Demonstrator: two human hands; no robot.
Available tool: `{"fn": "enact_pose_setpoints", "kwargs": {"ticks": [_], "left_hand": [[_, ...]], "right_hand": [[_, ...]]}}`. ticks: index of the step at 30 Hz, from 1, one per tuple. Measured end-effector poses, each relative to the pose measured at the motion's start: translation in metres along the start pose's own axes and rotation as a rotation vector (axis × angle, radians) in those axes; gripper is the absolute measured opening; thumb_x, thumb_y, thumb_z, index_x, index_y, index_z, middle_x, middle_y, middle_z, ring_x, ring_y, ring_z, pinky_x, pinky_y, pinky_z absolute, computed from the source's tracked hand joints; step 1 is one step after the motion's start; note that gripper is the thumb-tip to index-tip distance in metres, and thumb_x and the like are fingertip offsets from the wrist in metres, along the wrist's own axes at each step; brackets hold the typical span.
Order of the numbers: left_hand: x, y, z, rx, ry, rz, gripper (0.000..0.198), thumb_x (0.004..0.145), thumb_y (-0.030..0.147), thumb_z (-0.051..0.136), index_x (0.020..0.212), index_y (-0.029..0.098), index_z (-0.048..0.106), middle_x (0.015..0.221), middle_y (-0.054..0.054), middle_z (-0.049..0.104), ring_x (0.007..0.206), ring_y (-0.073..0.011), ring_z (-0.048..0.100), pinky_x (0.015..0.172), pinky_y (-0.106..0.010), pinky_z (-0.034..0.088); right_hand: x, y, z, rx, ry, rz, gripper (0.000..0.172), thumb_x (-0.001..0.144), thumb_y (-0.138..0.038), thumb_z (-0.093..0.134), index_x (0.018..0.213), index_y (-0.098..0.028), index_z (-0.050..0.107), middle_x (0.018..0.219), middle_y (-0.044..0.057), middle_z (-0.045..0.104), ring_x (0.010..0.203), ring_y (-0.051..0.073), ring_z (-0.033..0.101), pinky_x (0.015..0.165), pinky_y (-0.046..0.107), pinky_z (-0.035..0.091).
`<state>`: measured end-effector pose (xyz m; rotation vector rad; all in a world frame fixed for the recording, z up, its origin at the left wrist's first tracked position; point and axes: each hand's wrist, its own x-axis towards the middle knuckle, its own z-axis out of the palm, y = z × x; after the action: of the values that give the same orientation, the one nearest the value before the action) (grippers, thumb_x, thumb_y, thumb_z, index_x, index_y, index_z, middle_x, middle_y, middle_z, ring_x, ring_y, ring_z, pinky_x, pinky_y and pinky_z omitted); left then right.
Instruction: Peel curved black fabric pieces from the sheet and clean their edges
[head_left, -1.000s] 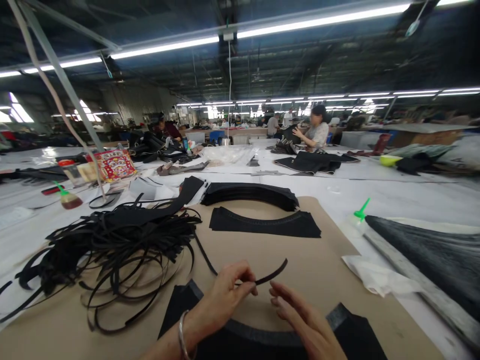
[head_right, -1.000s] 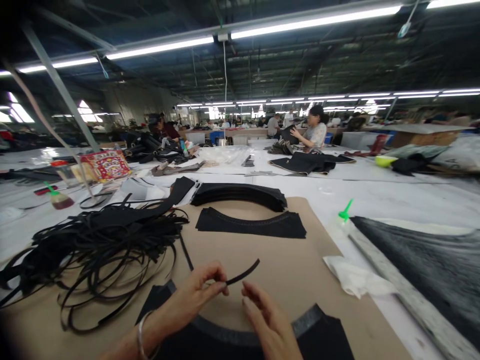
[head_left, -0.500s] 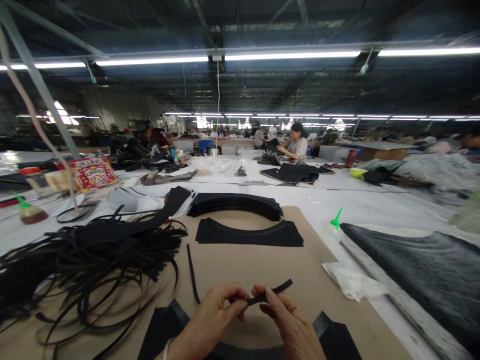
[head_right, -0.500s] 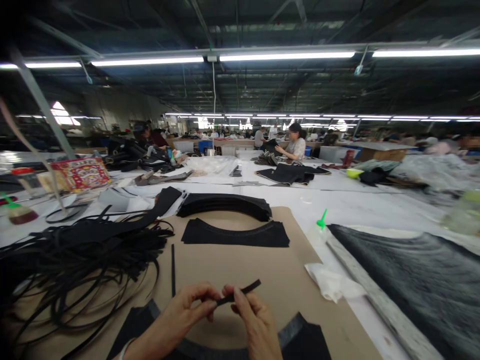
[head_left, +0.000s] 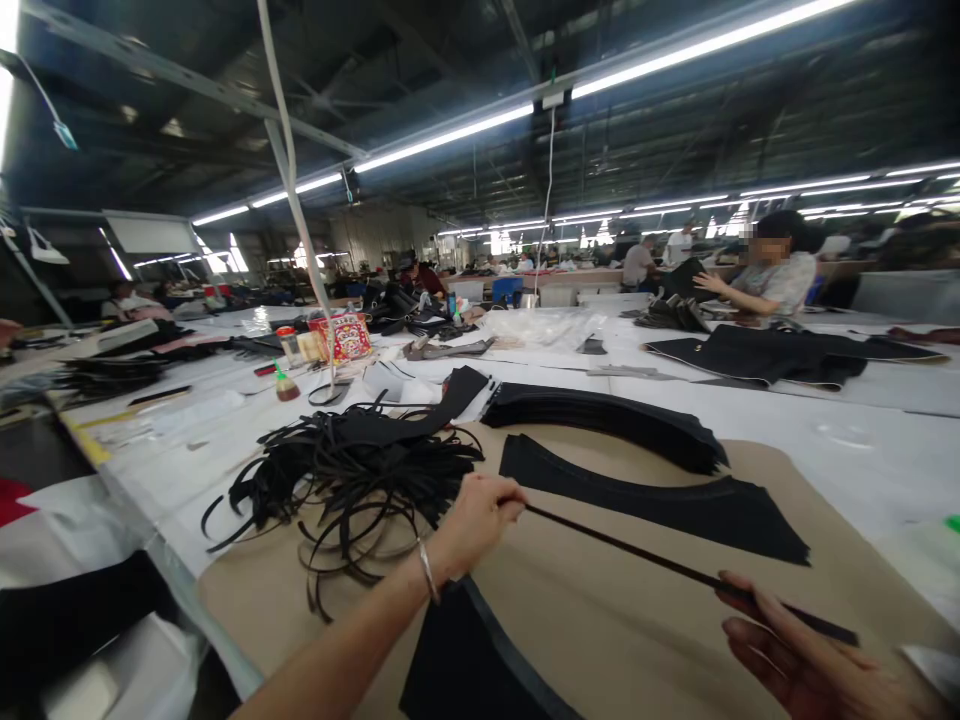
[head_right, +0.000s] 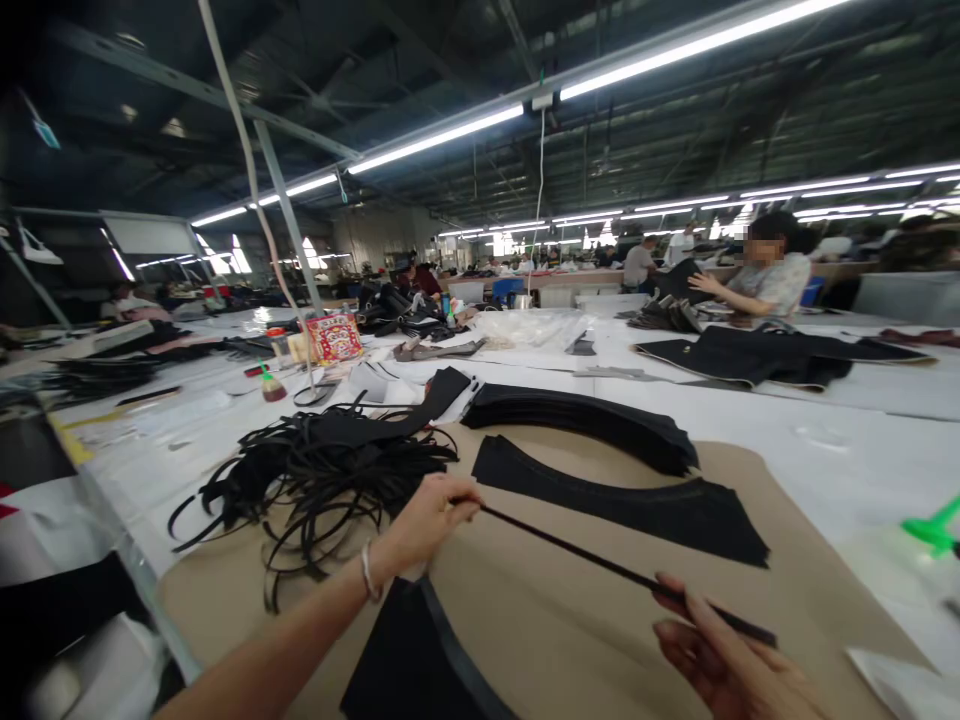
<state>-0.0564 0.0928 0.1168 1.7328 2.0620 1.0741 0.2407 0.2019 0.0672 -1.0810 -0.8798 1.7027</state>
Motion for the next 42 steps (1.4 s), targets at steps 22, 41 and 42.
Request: {"fn": "enact_pose_setpoints", "kwargs": {"ticks": [22, 41, 42], "left_hand": [[-0.036, -0.045, -0.004, 0.293, -0.152, -0.303, 0.011, 0.074, 0.011, 0.053, 0.073, 0.017, 0.062, 0.082, -0.008, 0.064, 0.094, -0.0268, 0.058, 0.087, -0.039, 0.038], [-0.030, 0.045, -0.032, -0.579, -0.200, -0.149, 0.027, 0.064, 0.018, 0.066, 0.090, 0.014, 0.064, 0.072, 0.001, 0.059, 0.065, -0.0103, 0.053, 0.063, -0.022, 0.039], [-0.031, 0.046, -0.030, -0.616, -0.173, -0.139, 0.031, 0.064, 0.017, 0.067, 0.095, 0.015, 0.062, 0.074, 0.001, 0.060, 0.066, -0.0104, 0.053, 0.063, -0.022, 0.039]], "right_hand": [[0.004, 0.045, 0.078, -1.030, -0.515, -0.614, 0.038, 0.086, -0.041, 0.041, 0.108, -0.024, 0.067, 0.111, 0.010, 0.065, 0.104, 0.027, 0.060, 0.092, 0.043, 0.048], [-0.029, -0.022, 0.133, -0.839, -0.878, -0.520, 0.021, 0.088, -0.036, 0.056, 0.075, -0.020, 0.057, 0.074, -0.001, 0.058, 0.074, 0.016, 0.053, 0.067, 0.028, 0.037], [-0.029, -0.021, 0.133, -0.800, -0.871, -0.493, 0.023, 0.088, -0.037, 0.055, 0.073, -0.020, 0.056, 0.072, -0.002, 0.057, 0.071, 0.016, 0.052, 0.066, 0.028, 0.037]]}}
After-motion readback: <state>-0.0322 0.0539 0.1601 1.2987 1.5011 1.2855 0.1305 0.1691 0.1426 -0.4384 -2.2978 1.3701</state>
